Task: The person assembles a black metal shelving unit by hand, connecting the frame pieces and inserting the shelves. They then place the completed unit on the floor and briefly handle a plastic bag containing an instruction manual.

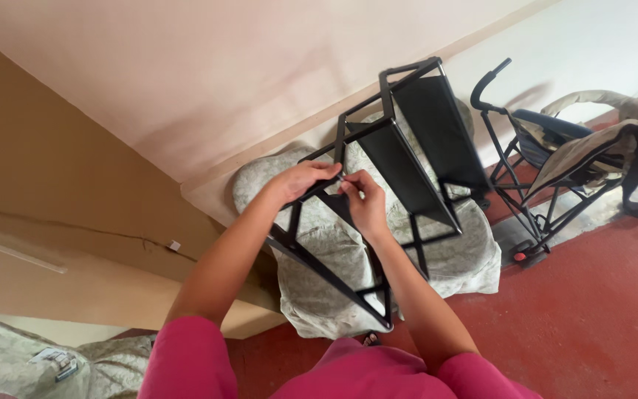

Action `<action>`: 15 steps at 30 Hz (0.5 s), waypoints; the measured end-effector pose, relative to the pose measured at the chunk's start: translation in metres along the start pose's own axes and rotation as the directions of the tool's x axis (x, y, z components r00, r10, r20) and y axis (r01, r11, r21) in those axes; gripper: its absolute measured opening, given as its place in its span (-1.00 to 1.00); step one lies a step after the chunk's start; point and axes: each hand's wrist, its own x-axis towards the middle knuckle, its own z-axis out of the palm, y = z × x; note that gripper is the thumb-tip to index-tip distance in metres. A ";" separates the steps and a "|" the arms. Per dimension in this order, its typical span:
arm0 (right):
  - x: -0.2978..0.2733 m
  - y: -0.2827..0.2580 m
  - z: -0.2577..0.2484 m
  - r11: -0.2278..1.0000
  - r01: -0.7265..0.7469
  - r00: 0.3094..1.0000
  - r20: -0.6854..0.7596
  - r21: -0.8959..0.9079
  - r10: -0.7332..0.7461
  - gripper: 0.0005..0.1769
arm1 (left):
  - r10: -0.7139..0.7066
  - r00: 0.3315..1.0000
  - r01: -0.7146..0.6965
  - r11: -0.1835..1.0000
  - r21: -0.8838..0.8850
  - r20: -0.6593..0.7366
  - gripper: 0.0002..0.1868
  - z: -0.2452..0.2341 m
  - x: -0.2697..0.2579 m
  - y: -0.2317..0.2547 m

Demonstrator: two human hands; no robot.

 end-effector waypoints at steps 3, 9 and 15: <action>-0.009 0.013 -0.015 0.999 0.033 0.998 -0.049 -0.031 -0.035 -0.99 | 0.012 1.000 -0.011 0.996 0.086 -0.010 -0.61 0.015 0.019 -0.018; -0.035 0.072 -0.031 0.983 0.071 0.994 -0.075 -0.169 -0.085 -0.98 | 0.016 0.999 -0.029 0.947 0.319 0.045 -0.62 0.016 0.073 -0.078; -0.064 0.170 -0.035 0.918 -0.306 0.947 -0.019 0.250 0.321 -0.97 | -0.020 0.995 -0.032 0.869 0.494 0.100 -0.51 0.001 0.133 -0.166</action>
